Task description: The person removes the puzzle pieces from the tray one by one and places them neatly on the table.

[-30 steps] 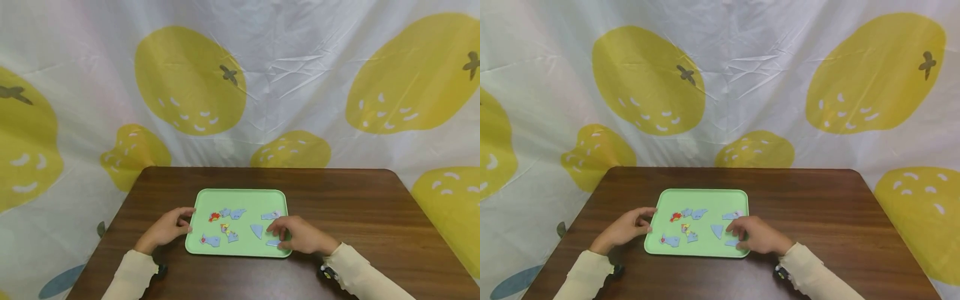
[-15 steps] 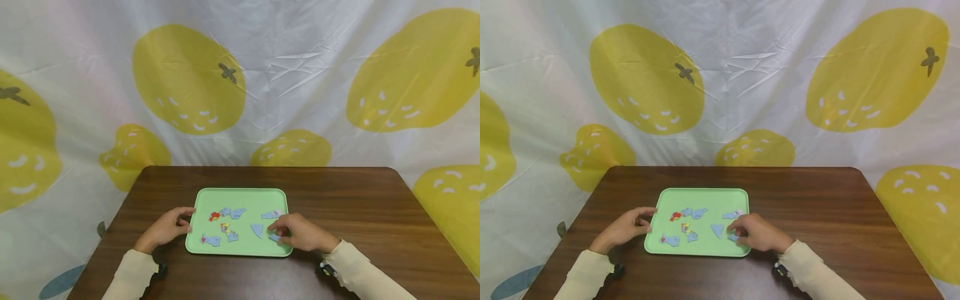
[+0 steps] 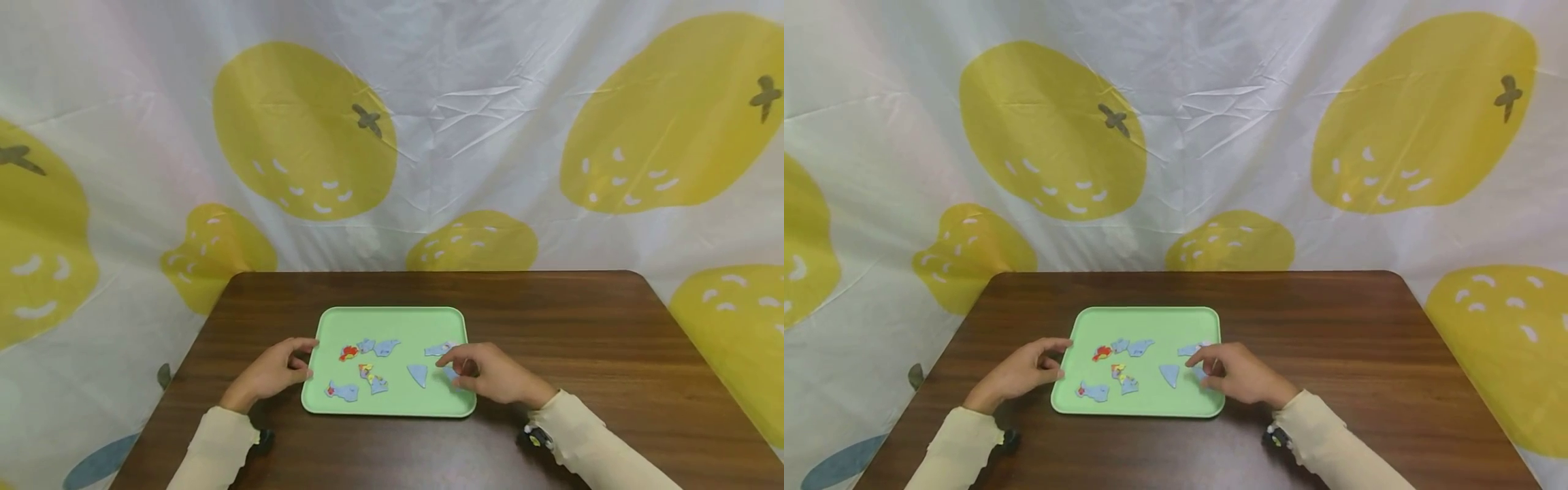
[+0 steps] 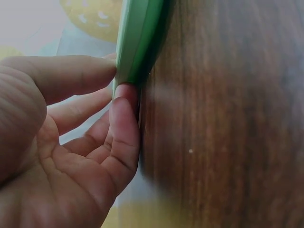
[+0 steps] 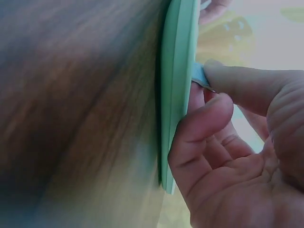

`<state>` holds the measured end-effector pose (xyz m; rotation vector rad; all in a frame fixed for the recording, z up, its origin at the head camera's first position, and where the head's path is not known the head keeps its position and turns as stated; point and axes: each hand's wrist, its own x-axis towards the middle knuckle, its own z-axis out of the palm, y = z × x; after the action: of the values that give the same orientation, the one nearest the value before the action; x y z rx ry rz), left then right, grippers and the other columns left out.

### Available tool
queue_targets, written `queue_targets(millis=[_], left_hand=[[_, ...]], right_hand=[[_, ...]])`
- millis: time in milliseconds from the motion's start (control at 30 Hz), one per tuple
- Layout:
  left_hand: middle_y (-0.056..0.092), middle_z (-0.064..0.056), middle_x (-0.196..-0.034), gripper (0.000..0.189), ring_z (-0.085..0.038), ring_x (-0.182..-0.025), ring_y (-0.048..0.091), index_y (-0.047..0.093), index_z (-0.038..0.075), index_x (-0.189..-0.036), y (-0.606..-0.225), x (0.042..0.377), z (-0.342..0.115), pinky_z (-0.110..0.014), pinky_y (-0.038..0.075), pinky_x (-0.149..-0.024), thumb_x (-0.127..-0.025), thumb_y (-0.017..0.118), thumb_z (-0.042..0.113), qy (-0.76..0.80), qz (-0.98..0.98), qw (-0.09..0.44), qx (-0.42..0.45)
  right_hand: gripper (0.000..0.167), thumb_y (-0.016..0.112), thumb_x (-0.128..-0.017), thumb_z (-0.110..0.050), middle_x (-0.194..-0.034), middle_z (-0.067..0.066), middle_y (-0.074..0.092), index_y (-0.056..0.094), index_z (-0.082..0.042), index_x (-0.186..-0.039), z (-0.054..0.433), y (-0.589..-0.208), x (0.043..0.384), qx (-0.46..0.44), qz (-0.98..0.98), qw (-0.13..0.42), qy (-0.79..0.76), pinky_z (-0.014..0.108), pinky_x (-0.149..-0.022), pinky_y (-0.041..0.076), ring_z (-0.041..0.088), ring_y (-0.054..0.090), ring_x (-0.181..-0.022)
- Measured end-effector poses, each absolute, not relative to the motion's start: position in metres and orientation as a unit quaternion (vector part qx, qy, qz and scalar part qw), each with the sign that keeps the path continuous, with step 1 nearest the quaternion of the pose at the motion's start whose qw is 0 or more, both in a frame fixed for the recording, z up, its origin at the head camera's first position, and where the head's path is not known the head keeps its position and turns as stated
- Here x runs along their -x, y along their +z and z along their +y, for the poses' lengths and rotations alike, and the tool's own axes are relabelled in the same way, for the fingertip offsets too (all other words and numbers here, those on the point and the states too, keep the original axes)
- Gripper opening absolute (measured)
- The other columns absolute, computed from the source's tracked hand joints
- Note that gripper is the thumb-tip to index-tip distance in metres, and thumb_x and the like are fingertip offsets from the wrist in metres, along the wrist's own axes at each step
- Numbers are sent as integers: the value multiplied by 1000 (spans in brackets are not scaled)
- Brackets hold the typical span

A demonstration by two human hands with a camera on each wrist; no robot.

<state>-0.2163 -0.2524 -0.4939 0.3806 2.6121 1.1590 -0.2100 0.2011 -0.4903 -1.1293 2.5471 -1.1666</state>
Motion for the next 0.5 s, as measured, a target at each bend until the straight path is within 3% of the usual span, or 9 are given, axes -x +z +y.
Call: queue_targets(millis=[233, 500], left_hand=[[59, -21, -146, 58, -20, -104, 66, 56, 5, -150, -496, 216, -252, -32, 55, -76, -96, 77, 9, 396, 900, 125, -130], [58, -21, -146, 58, -19, -104, 67, 57, 6, -150, -497, 216, -252, -32, 55, -76, -96, 77, 9, 397, 900, 124, -130]], right_hand=[[29, 82, -91, -6, -81, -2, 69, 77, -8, -119, 210, -491, 211, 313, 843, 76, -431, 26, -41, 48, 1, 53, -47], [34, 81, -93, -9, -85, -1, 73, 74, -7, -126, 221, -490, 214, 262, 847, 92, -453, 32, -47, 56, 15, 67, -58]])
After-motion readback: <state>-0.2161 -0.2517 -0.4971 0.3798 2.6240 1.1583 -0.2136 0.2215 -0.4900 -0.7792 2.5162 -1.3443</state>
